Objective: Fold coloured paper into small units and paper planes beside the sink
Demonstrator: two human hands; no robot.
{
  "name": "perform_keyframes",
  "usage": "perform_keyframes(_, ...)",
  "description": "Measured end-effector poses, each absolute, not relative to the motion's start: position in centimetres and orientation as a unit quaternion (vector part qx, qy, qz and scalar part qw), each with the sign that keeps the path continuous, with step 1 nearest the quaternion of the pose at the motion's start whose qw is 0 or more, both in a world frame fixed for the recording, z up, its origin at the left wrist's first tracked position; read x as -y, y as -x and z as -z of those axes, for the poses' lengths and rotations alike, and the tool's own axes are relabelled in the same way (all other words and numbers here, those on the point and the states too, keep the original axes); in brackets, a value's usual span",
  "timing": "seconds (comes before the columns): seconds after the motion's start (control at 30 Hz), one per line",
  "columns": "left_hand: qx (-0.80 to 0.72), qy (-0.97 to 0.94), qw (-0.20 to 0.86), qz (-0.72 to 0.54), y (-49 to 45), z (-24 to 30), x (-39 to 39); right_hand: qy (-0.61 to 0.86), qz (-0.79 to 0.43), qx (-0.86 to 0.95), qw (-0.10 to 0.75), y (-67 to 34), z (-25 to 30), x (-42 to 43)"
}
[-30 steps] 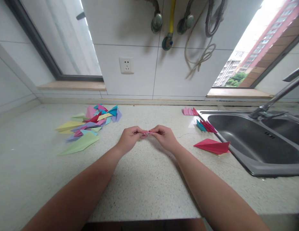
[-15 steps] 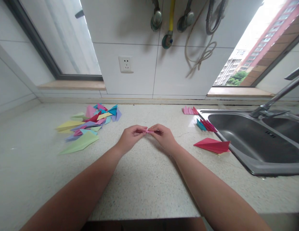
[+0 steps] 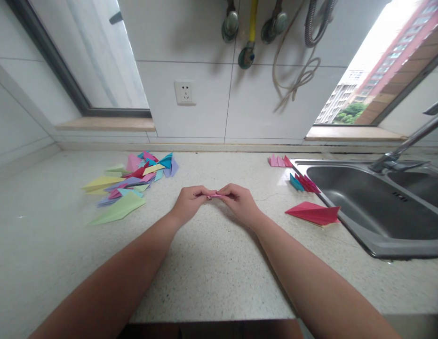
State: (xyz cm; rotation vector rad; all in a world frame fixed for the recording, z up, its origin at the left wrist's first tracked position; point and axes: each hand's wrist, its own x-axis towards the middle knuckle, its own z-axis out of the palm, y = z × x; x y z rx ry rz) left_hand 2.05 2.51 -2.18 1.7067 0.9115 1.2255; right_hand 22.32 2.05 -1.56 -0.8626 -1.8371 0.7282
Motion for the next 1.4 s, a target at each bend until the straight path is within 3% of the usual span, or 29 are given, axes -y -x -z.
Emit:
perform_keyframes(0.43,-0.378,-0.565,0.530,-0.507,-2.8,2.2,-2.7,0.385,-0.489,0.631,0.464,-22.9,1.4,-3.0)
perform_keyframes(1.17,-0.407,-0.605,0.504,-0.463,-1.9,2.2,-3.3,0.432,-0.410,0.686,0.417,-23.7,2.0,-4.2)
perform_keyframes(1.4,-0.410,-0.592,0.479,-0.502,-2.0,2.2,-3.3,0.411,-0.459,0.658,0.432,-23.4,1.8,-3.7)
